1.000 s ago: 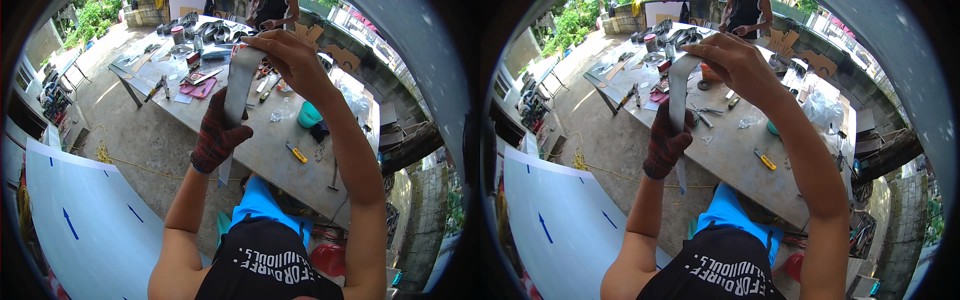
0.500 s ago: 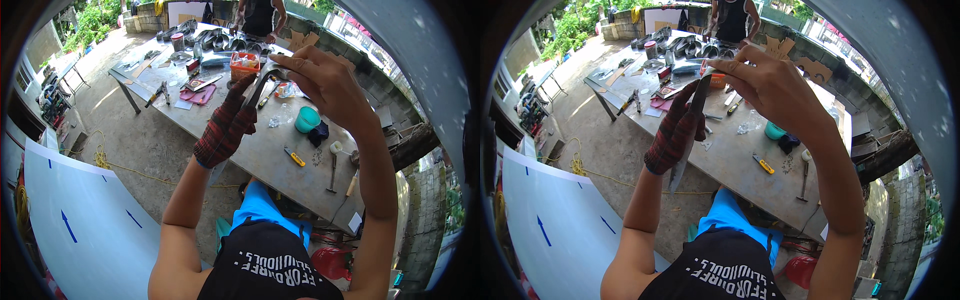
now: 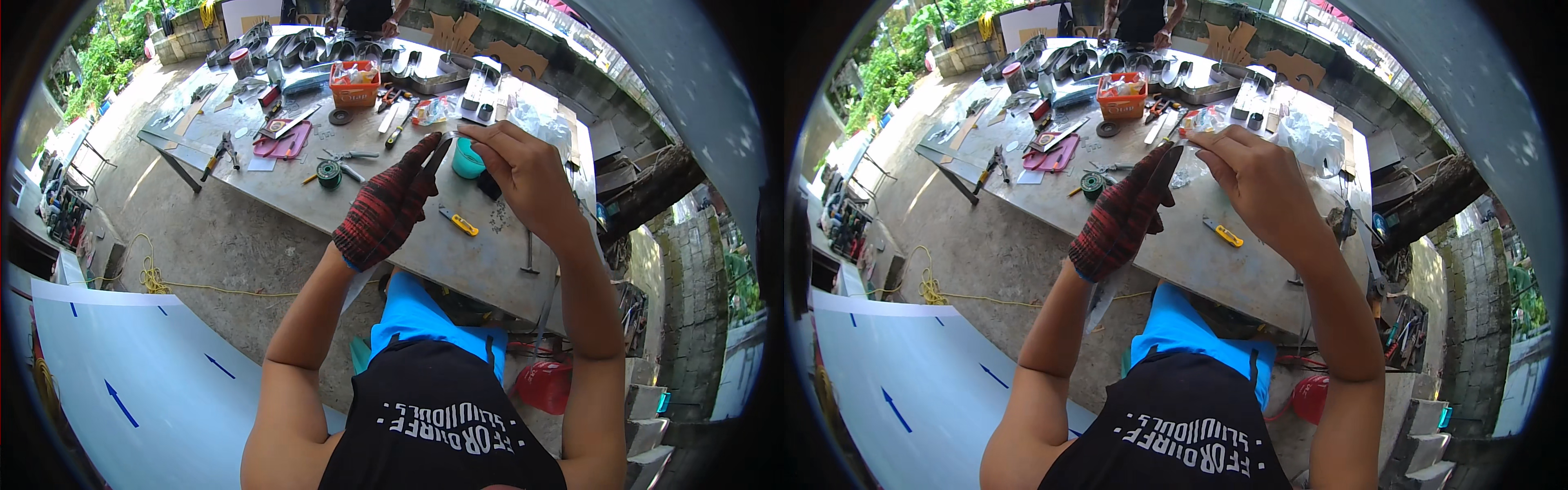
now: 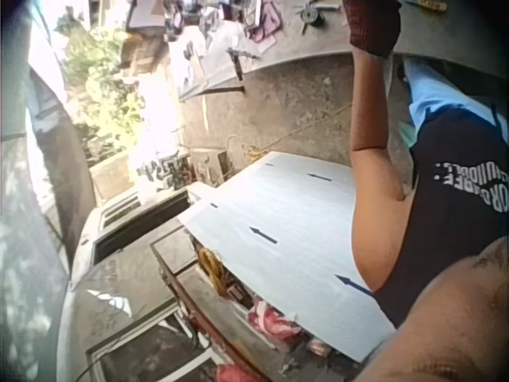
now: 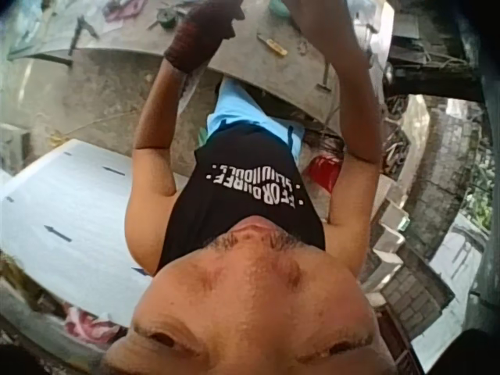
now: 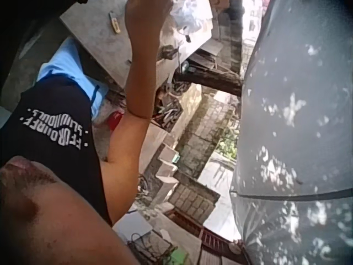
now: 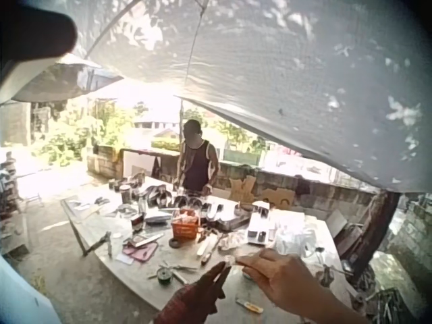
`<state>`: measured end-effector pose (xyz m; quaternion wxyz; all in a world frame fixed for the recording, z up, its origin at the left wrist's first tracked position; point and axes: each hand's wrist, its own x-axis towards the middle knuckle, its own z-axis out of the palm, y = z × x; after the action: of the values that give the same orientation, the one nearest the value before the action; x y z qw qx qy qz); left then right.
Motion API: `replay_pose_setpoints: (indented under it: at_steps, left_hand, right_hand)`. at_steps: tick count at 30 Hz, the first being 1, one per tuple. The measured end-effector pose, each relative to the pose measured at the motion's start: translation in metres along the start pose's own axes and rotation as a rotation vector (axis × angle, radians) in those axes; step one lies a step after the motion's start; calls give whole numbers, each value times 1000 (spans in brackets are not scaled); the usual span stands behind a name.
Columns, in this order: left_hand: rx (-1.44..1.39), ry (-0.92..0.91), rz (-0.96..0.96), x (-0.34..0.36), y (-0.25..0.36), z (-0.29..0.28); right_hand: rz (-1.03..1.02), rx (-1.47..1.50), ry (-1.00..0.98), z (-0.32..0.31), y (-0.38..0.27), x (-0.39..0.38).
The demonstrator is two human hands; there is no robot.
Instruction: Soldering a metal strip onto a base to fabricate a channel letter sign component.
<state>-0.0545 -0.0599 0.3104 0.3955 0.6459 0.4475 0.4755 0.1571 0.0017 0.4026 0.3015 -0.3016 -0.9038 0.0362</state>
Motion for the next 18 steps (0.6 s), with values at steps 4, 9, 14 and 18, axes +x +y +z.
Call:
replay_pose_setpoints:
  at_steps: [4,9,14,18]
  left_hand:
    - [125,62,-23,9,-16,14]
    - [337,173,118,16,-20,32]
    - [343,211,163,19,-26,44]
    - [344,280,170,24,-27,53]
  right_hand:
    - [12,4,87,11,4,-7]
    - [46,-2,145,26,13,-13]
    - [89,6,174,34,10,-16]
    - [141,6,184,41,9,-19]
